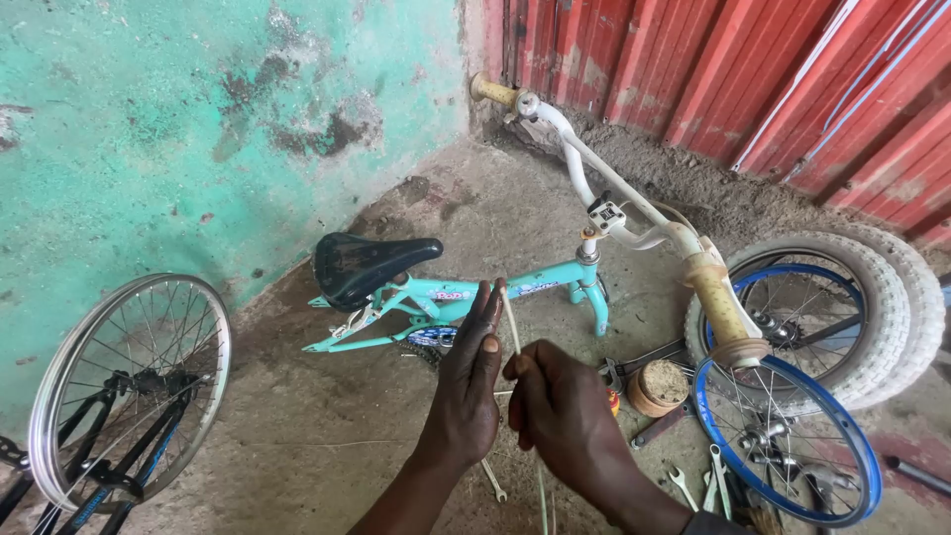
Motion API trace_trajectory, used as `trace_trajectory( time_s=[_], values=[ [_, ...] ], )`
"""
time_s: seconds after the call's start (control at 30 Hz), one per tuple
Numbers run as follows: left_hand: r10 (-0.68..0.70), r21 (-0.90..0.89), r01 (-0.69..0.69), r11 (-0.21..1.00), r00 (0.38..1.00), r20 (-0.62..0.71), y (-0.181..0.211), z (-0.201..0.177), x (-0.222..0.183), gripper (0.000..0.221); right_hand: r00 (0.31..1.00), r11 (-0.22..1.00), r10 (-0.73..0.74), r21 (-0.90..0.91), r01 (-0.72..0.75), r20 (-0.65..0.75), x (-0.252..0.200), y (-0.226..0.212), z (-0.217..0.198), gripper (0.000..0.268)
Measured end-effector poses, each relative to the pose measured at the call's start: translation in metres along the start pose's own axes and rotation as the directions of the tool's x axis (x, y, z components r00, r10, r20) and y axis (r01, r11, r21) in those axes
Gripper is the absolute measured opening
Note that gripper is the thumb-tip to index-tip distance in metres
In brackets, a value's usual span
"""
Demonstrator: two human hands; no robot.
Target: Attempting to secure a seat post to a bicycle frame using wire and a wrench.
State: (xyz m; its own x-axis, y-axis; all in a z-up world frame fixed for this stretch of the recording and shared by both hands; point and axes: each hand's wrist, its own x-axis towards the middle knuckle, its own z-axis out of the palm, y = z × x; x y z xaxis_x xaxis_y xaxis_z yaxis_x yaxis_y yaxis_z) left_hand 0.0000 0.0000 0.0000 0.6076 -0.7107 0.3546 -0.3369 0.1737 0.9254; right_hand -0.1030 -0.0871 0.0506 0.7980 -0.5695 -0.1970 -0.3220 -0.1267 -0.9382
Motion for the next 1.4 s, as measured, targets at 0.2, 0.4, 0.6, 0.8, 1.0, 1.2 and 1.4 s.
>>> trace_trajectory(
  time_s=[0.2, 0.4, 0.6, 0.8, 1.0, 1.2, 1.4],
  values=[
    [-0.062, 0.175, 0.067, 0.982, 0.997, -0.038, 0.010, -0.002, 0.005, 0.071, 0.998, 0.997, 0.063, -0.044, -0.062, 0.019, -0.006, -0.003, 0.000, 0.025],
    [-0.031, 0.176, 0.032, 0.984, 0.999, -0.008, 0.003, -0.001, 0.000, 0.064, 0.999, 0.997, 0.017, -0.080, -0.015, 0.028, 0.001, 0.000, 0.000, 0.025],
    [-0.079, 0.314, 0.086, 0.945, 0.996, -0.035, 0.001, -0.002, 0.003, 0.059, 0.999, 1.000, 0.024, -0.018, -0.023, 0.039, -0.004, -0.001, -0.001, 0.024],
    [0.001, 0.386, 0.003, 0.923, 1.000, -0.009, -0.002, -0.001, 0.000, 0.053, 0.997, 0.988, 0.065, -0.142, -0.059, 0.033, 0.000, -0.007, 0.001, 0.027],
    [-0.022, 0.388, 0.029, 0.921, 0.999, -0.023, 0.004, -0.002, 0.002, 0.053, 0.999, 0.997, 0.034, -0.069, -0.032, 0.018, -0.002, -0.010, -0.005, 0.027],
    [0.087, 0.415, -0.077, 0.907, 0.996, -0.006, -0.005, 0.001, -0.002, 0.051, 0.999, 0.996, 0.037, -0.083, -0.035, 0.024, 0.002, -0.006, -0.004, 0.027],
    [0.020, 0.304, 0.008, 0.953, 0.996, -0.087, 0.012, -0.003, 0.009, 0.065, 0.998, 0.999, 0.043, -0.009, -0.042, 0.043, 0.000, 0.001, -0.003, 0.023]
  ],
)
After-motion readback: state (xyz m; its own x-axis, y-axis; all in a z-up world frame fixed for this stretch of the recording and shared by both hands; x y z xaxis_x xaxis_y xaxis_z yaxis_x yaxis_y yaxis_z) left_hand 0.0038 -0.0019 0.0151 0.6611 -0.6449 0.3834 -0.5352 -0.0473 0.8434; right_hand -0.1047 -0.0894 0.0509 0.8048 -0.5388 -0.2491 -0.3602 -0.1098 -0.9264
